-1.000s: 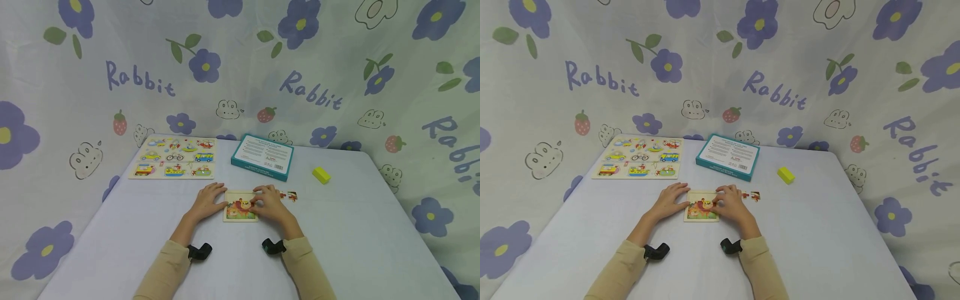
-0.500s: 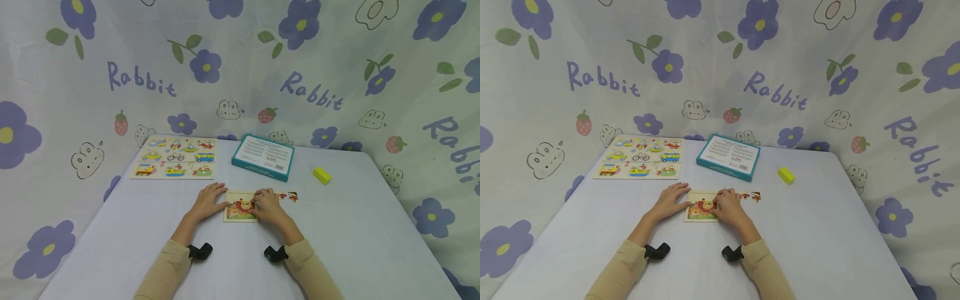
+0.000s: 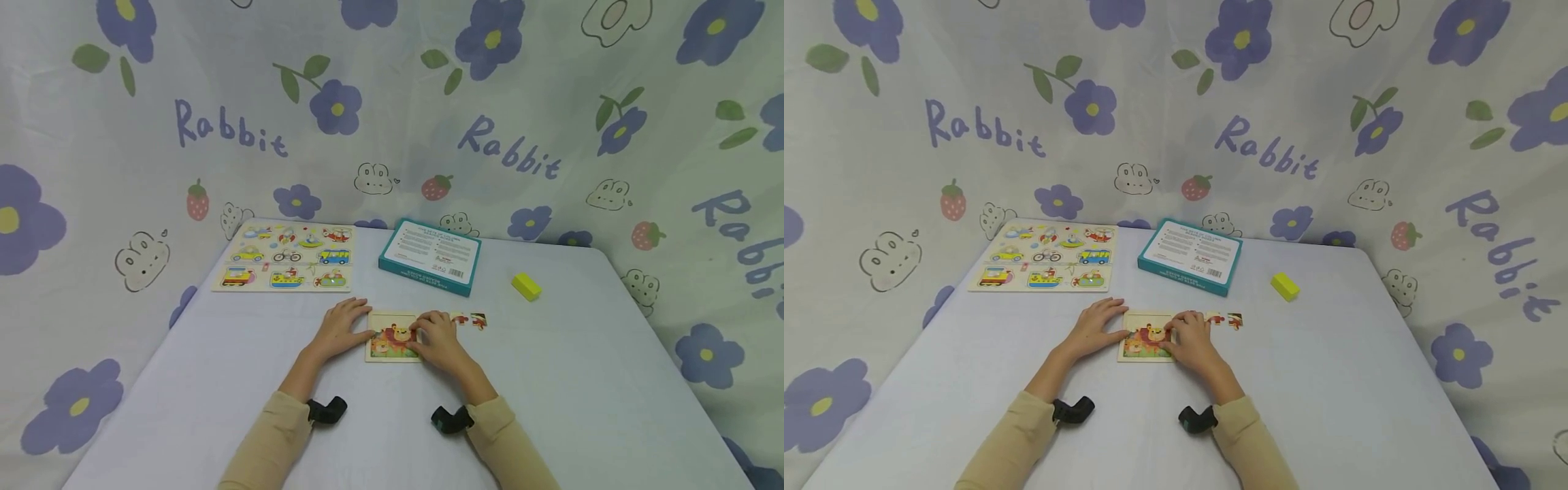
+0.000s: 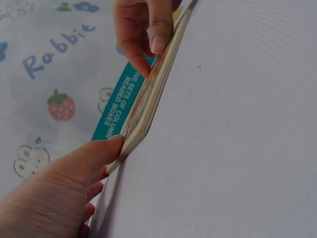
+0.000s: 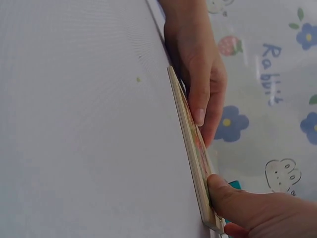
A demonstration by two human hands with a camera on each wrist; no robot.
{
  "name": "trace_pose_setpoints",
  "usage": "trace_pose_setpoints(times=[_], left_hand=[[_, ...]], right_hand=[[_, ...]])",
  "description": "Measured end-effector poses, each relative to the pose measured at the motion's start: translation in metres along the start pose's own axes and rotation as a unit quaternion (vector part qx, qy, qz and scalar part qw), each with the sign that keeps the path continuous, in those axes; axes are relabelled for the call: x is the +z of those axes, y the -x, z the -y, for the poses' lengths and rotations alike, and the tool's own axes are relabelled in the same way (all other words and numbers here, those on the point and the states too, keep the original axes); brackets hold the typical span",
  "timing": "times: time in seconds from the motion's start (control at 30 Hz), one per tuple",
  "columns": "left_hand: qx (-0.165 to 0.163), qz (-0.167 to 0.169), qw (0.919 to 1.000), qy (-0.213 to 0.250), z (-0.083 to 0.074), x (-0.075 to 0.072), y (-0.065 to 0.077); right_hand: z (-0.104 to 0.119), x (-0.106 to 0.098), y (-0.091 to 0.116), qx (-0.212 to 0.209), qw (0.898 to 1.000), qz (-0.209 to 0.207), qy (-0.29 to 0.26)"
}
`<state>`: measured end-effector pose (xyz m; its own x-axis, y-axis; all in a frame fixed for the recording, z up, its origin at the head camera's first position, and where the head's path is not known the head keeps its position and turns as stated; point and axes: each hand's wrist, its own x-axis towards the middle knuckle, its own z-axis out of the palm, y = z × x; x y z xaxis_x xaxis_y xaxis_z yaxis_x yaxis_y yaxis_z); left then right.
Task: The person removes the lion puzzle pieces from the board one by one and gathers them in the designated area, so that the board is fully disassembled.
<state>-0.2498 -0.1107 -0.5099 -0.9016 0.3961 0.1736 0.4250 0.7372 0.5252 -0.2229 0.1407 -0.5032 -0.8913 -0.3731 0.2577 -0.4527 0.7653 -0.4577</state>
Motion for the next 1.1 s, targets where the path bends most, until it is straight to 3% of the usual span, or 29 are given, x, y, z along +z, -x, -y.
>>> trace_pose_setpoints(times=[0.6, 0.8, 1.1], left_hand=[[-0.002, 0.002, 1.0000, 0.003, -0.001, 0.000, -0.001], [0.001, 0.001, 1.0000, 0.001, 0.000, 0.000, 0.000], [0.003, -0.001, 0.9999, -0.013, 0.003, 0.001, -0.001]], right_hand=[[-0.005, 0.003, 0.005, -0.041, 0.998, -0.032, -0.027], [-0.003, 0.007, 0.005, -0.053, 0.997, -0.056, -0.005], [0.017, 0.016, 0.003, 0.003, 0.993, -0.115, 0.009]])
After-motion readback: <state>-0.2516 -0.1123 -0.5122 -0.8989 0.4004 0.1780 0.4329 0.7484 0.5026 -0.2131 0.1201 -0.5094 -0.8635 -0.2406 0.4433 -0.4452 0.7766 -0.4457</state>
